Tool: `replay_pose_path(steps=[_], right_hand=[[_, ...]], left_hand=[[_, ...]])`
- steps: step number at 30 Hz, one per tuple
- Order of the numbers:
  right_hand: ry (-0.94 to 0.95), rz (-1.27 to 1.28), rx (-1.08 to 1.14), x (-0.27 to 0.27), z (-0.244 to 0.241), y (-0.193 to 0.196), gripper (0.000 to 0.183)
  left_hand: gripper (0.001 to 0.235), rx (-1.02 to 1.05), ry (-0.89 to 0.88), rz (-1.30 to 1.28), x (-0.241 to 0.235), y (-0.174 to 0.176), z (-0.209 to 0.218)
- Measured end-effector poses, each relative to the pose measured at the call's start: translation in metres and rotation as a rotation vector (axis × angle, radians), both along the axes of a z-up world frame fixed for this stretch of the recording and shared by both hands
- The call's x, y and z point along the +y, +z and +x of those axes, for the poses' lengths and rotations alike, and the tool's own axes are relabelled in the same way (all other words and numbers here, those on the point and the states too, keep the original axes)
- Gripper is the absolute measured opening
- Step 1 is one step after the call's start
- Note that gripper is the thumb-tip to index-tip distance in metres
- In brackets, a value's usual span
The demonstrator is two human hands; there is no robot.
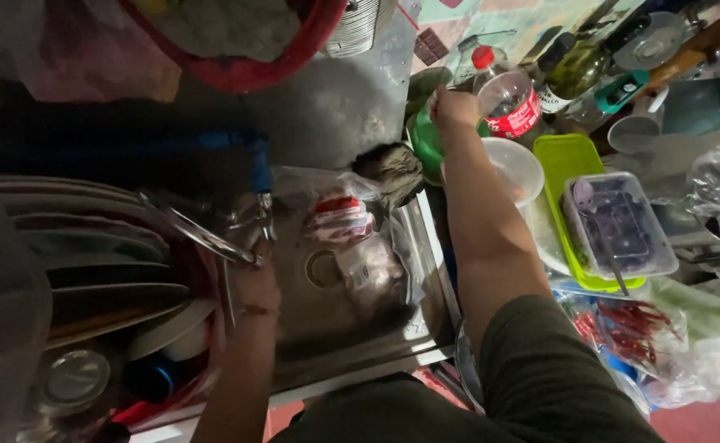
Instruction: Preparing and grilling meat, washing kitchenware, and stirring food in a pot.
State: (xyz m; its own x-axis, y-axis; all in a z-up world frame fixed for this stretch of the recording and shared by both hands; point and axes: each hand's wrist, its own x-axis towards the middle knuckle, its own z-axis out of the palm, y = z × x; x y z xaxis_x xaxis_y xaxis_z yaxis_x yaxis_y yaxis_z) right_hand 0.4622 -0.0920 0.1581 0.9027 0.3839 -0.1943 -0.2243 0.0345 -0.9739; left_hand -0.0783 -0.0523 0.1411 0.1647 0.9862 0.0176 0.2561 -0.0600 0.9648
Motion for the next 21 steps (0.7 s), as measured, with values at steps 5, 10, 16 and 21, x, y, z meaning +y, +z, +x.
replay_pose_path(steps=[5, 10, 16, 21], right_hand=[[0.091, -0.932, -0.591, -0.007, 0.016, 0.002, 0.056], [-0.126, 0.042, 0.158, -0.007, 0.004, -0.007, 0.029], [-0.08, 0.554, 0.582, -0.017, -0.044, 0.039, 0.035], [0.236, 0.607, 0.801, -0.087, -0.225, 0.144, 0.073]], left_hand=[[0.039, -0.33, 0.168, -0.66, -0.01, -0.012, 0.014], [0.043, -0.257, 0.003, -0.413, -0.021, -0.001, -0.002], [0.036, -0.02, -0.168, -0.284, -0.04, -0.006, -0.016], [0.086, -1.255, -0.679, -0.251, -0.059, 0.003, -0.002]])
